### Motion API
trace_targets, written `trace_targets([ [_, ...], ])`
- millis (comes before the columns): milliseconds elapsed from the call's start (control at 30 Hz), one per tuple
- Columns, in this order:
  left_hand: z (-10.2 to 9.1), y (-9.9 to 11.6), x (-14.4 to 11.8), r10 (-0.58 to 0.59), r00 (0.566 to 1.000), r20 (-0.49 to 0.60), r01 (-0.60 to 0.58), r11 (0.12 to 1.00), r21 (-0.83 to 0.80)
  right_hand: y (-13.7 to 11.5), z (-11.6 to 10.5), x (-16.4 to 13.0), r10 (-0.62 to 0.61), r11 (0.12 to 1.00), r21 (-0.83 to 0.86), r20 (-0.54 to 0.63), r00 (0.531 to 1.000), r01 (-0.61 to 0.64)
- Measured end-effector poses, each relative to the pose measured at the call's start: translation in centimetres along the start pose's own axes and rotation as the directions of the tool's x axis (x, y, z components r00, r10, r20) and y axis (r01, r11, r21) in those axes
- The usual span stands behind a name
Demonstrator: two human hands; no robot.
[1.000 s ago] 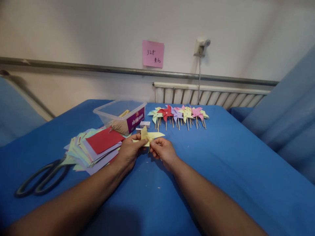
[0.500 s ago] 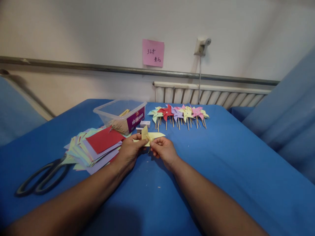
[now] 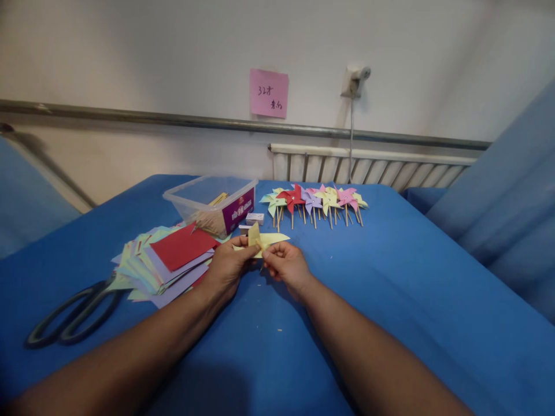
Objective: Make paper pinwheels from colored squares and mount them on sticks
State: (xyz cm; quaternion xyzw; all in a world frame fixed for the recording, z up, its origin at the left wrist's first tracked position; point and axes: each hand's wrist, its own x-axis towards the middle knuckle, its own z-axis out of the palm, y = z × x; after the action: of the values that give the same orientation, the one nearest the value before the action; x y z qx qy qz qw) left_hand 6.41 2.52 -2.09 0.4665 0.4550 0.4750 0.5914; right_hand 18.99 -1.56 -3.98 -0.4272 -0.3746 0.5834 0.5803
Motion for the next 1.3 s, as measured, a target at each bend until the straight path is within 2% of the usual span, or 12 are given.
trace_targets([
  [1300, 0.02, -0.12, 0.07, 0.008, 1.000, -0.017, -0.008, 1.000, 0.006, 0.04, 0.01, -0.11, -0.033, 0.999, -0.036, -0.008, 0.999, 0.033],
])
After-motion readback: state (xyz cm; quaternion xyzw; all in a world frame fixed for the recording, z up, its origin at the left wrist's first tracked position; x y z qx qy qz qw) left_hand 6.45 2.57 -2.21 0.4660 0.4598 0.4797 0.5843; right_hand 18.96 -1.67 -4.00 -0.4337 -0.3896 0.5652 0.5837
